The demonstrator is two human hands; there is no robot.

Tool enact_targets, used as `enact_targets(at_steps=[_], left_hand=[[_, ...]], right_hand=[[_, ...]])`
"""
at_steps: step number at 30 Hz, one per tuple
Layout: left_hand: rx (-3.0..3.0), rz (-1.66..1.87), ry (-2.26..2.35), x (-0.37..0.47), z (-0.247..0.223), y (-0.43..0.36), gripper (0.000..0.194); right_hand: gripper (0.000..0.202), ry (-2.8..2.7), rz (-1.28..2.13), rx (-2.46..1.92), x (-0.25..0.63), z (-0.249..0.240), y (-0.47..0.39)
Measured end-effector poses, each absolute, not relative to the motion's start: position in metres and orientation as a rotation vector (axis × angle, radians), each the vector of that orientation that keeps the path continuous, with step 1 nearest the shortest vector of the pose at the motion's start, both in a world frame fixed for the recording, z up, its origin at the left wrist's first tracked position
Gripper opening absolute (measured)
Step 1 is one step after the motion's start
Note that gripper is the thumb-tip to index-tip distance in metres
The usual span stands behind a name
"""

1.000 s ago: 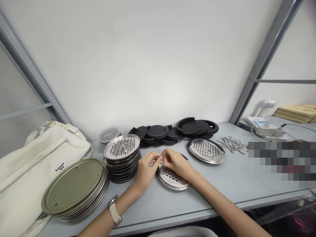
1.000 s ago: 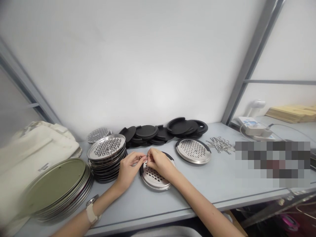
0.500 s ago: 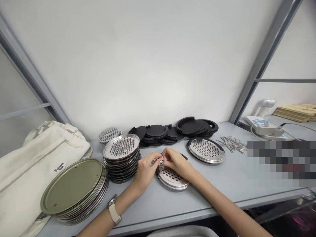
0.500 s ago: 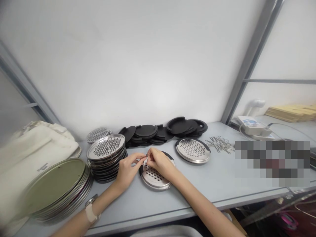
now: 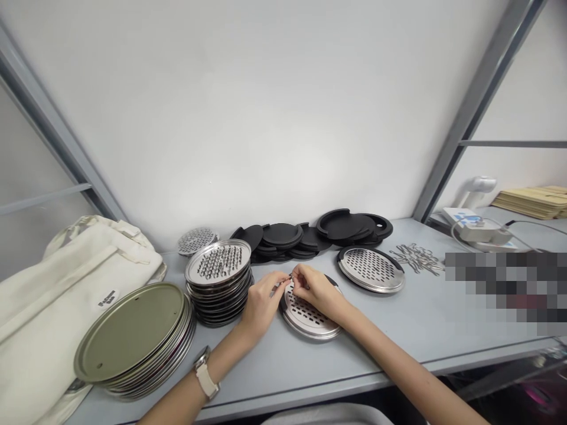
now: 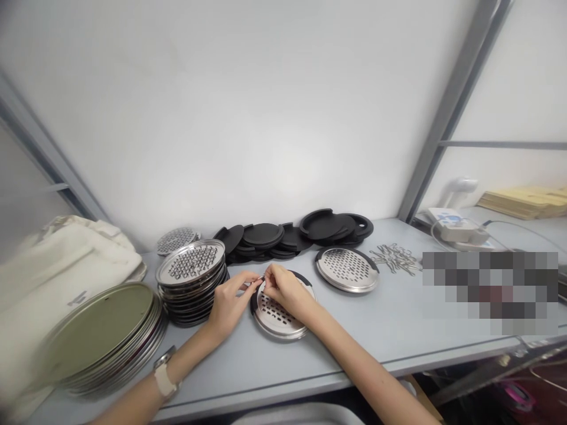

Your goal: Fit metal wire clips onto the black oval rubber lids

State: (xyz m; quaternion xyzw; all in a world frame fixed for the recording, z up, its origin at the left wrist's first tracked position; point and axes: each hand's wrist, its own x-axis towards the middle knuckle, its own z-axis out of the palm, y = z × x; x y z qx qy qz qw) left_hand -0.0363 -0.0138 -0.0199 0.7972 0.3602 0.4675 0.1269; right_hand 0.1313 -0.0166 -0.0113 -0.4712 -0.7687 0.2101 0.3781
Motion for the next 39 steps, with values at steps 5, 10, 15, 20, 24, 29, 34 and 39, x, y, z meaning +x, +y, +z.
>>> enact_targets(at_steps=[5, 10, 15, 20, 24, 29, 34, 39], left_hand=[[2.329, 1.331, 1.069, -0.036, -0.022, -0.015, 0.014], [2.435, 1.252, 1.021, -0.037, -0.024, -0.016, 0.018], [2.513, 1.160, 0.995, -0.040, -0.024, -0.017, 0.020], [2.673, 1.045, 0.932, -0.045, -0.021, -0.017, 0.024], [2.813, 0.950, 0.859, -0.048, -0.014, -0.020, 0.030], [2.898, 0.910, 0.840, -0.048, -0.007, -0.022, 0.030], [2.957, 0.924, 0.840, -0.047, -0.009, -0.022, 0.025], [3.026, 0.977, 0.824, -0.046, -0.010, -0.021, 0.024]], right_hand=[[0.011, -1.962, 0.550, -1.220, 0.131, -0.008, -0.018], [0.011, -1.968, 0.544, -1.207, 0.132, -0.010, -0.017], [0.010, -1.978, 0.542, -1.186, 0.133, -0.013, -0.017], [0.009, -1.966, 0.561, -1.179, 0.133, -0.015, -0.016], [0.008, -1.952, 0.589, -1.165, 0.133, -0.012, -0.018], [0.006, -1.944, 0.641, -1.128, 0.135, -0.009, -0.020], [0.005, -1.935, 0.651, -1.101, 0.136, -0.009, -0.019], [0.006, -1.896, 0.726, -1.058, 0.136, -0.011, -0.018]])
